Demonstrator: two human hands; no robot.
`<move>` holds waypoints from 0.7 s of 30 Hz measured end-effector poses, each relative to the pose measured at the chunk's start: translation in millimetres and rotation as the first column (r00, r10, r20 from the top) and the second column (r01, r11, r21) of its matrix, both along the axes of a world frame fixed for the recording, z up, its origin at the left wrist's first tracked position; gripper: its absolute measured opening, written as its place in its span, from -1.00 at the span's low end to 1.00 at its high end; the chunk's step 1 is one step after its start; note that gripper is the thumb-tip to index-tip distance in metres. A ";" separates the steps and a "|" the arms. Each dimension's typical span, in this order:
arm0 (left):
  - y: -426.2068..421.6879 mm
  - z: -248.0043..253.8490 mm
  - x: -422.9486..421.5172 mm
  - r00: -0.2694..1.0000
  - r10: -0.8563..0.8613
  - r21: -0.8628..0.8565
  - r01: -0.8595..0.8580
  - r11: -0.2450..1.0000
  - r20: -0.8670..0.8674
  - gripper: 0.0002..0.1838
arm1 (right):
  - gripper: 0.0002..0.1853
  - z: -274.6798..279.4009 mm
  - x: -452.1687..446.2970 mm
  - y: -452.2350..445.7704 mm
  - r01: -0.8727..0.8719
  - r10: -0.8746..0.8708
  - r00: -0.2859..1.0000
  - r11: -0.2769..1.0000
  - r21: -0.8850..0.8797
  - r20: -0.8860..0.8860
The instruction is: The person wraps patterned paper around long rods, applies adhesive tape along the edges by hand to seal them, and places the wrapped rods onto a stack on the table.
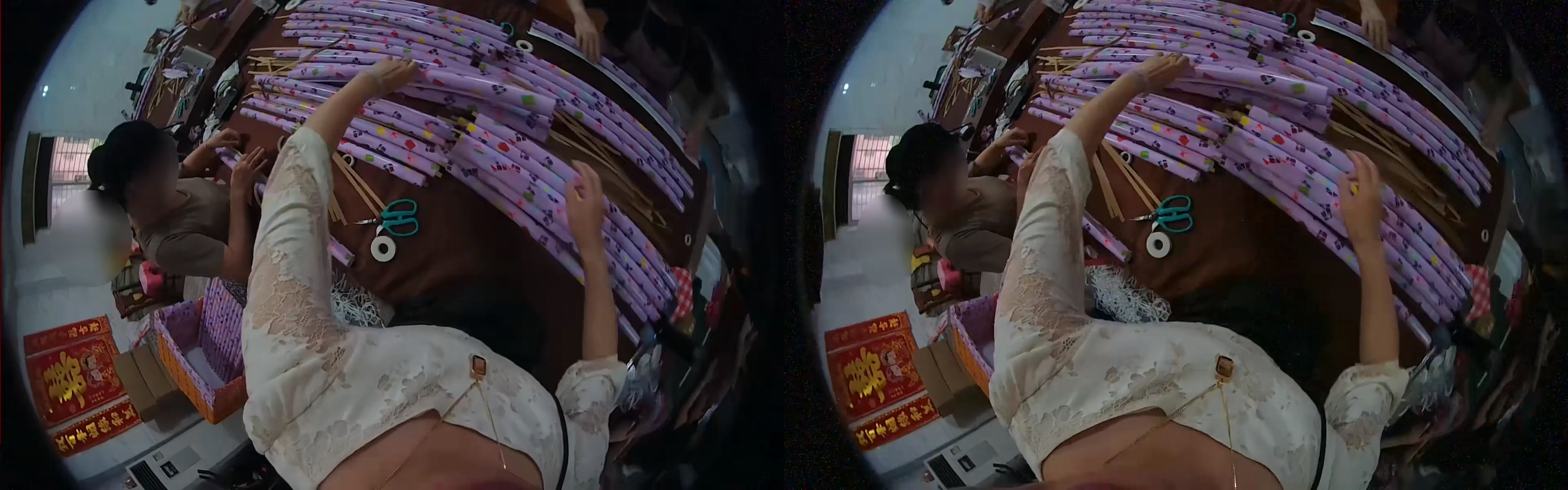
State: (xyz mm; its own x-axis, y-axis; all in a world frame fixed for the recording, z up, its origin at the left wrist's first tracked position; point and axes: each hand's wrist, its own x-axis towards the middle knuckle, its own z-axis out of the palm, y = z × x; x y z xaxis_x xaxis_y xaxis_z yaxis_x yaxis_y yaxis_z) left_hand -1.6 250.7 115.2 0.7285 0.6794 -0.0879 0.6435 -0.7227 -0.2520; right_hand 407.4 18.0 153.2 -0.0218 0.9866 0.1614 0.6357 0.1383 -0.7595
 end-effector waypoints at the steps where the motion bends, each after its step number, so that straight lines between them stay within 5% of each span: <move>1: -0.8 -8.5 7.5 0.996 0.053 -0.053 -0.057 0.997 -0.077 -0.70 | -0.63 -12.4 -7.4 5.0 -0.035 0.036 0.999 0.999 0.027 -0.020; 3: -4.5 -21.6 16.4 0.977 -0.083 0.054 0.095 0.994 -0.195 -0.65 | -0.63 -43.3 -12.0 8.8 -0.031 0.008 0.988 0.988 0.149 0.152; 5: -9.6 -8.3 38.2 0.958 0.003 -0.164 -0.052 0.985 -0.287 -0.61 | -0.64 -13.6 -21.3 -6.6 0.002 -0.004 0.999 0.999 0.045 0.051; 7: -12.4 2.2 43.4 0.966 -0.065 -0.185 0.018 0.983 -0.250 -0.61 | -0.65 -17.9 -15.8 -11.1 0.043 -0.051 0.996 0.993 0.115 0.072; 10: -5.4 7.9 50.4 0.979 0.116 -0.127 -0.139 0.982 -0.170 -0.64 | -0.64 -16.3 -7.8 -15.1 0.045 -0.057 0.995 0.989 0.141 0.085; 11: 0.9 13.4 43.2 0.980 0.004 0.008 -0.003 1.000 -0.197 -0.63 | -0.64 -14.0 -7.7 -14.2 0.049 -0.063 0.994 0.989 0.143 0.090; 12: 13.7 22.4 38.9 0.989 0.073 -0.016 -0.076 0.997 -0.130 -0.63 | -0.64 -11.7 -9.7 -11.6 0.048 -0.063 0.995 0.982 0.180 0.083; 13: 15.7 50.8 39.5 0.987 0.146 -0.051 -0.150 0.987 -0.070 -0.63 | -0.64 -10.1 -15.5 -11.6 0.044 -0.060 0.996 0.977 0.211 0.070; 15: 27.7 98.8 31.8 0.981 0.193 0.210 -0.190 0.959 0.004 -0.63 | -0.63 6.1 -30.7 -5.4 0.028 -0.029 1.000 0.969 0.246 0.001; 16: 40.2 118.6 10.7 0.967 -0.075 0.323 -0.008 0.946 0.244 -0.65 | -0.63 17.4 -40.7 -4.0 0.024 -0.009 0.998 0.964 0.265 -0.055; 17: 7.7 177.9 26.5 0.880 -0.026 0.319 -0.144 0.937 0.474 -0.63 | -0.64 31.8 -51.3 -2.7 0.007 0.013 0.998 0.946 0.324 -0.059; 20: -8.0 272.2 -22.9 0.990 0.038 0.682 -0.122 0.721 0.137 -0.66 | -0.64 70.6 -82.0 -1.1 -0.104 0.165 0.985 0.809 0.578 -0.053; 21: -25.3 301.1 -31.2 0.985 0.058 0.707 -0.157 0.690 0.162 -0.68 | -0.64 89.3 -93.0 -5.2 -0.140 0.213 0.977 0.724 0.676 -0.025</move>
State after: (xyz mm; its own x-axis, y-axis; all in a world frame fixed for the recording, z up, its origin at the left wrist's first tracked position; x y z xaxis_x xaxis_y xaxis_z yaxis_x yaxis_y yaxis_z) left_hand -32.8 225.4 416.3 0.6174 0.5744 0.5375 0.7650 -0.2790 -0.5805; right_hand 314.4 12.8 242.5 -0.1336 0.6033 0.7862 0.4785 0.7340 -0.4819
